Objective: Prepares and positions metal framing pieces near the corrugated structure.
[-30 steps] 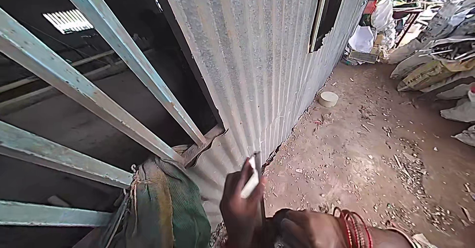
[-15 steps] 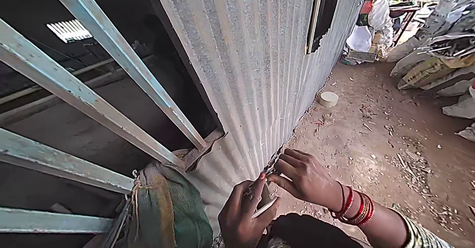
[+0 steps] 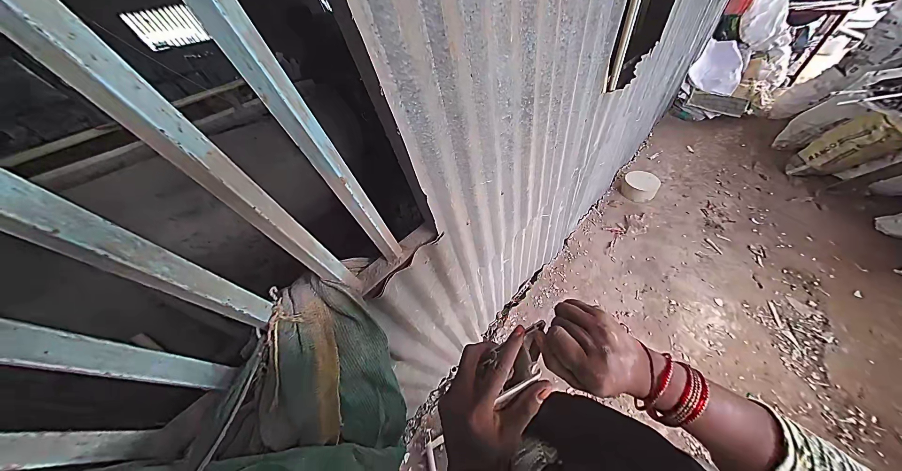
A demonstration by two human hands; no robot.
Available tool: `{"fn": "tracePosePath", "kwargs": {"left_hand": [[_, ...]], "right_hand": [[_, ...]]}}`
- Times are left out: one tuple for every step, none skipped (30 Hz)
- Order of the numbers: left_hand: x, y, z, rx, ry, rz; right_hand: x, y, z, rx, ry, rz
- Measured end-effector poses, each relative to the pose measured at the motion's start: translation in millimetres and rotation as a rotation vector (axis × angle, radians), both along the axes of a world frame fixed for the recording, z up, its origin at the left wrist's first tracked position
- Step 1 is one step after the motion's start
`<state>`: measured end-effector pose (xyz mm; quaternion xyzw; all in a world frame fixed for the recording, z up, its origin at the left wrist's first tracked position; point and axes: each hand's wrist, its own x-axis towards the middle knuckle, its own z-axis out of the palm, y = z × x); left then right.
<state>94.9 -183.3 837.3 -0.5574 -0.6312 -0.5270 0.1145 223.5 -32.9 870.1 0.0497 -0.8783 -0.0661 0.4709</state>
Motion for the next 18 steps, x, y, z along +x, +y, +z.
{"fn": "tracePosePath", "kwargs": {"left_hand": [[0, 0, 0, 0.007, -0.001, 0.0], [1, 1, 1, 0.012, -0.001, 0.001], [1, 1, 2, 0.013, -0.002, 0.003], [2, 2, 2, 0.016, -0.003, 0.005], [2, 3, 2, 0.015, -0.005, 0.007], [2, 3, 2, 0.012, -0.007, 0.007], [2, 4, 2, 0.01, -0.009, 0.01], [2, 5, 2, 0.005, -0.009, 0.016], [2, 5, 2, -0.002, -0.008, 0.022], [0, 6, 3, -0.005, -0.004, 0.024], [-2, 7, 4, -0.002, 0.006, 0.022], [-4, 8, 5, -0.001, 0.021, 0.015], [-5, 8, 7, -0.005, 0.039, 0.005], [-6, 8, 10, -0.018, 0.055, -0.008], [-6, 7, 14, -0.039, 0.066, -0.017], [-6, 7, 16, -0.061, 0.066, -0.017], [-5, 7, 16, -0.081, 0.054, -0.01], [-5, 8, 14, -0.091, 0.04, 0.001]], "right_hand": [[1, -1, 1, 0.001, -0.001, 0.0], [1, -2, 1, 0.0, 0.005, -0.004], [1, -3, 1, -0.004, 0.014, -0.012], [2, -4, 0, -0.009, 0.027, -0.023], [2, -4, -2, -0.012, 0.041, -0.035], [1, -5, -3, -0.014, 0.053, -0.047], [1, -5, -5, -0.017, 0.062, -0.055], [0, -5, -6, -0.022, 0.068, -0.065], [0, -5, -7, -0.032, 0.072, -0.075], [0, -5, -7, -0.047, 0.068, -0.097], [0, -5, -6, -0.068, 0.056, -0.135], [1, -5, -5, -0.102, 0.035, -0.186], [3, -4, -3, -0.138, 0.013, -0.236], [4, -2, 1, -0.164, -0.005, -0.278], [5, 1, 6, -0.175, -0.02, -0.295], [5, 3, 10, -0.168, -0.041, -0.286], [4, 4, 12, -0.144, -0.067, -0.265], [2, 5, 13, -0.118, -0.09, -0.249]]}}
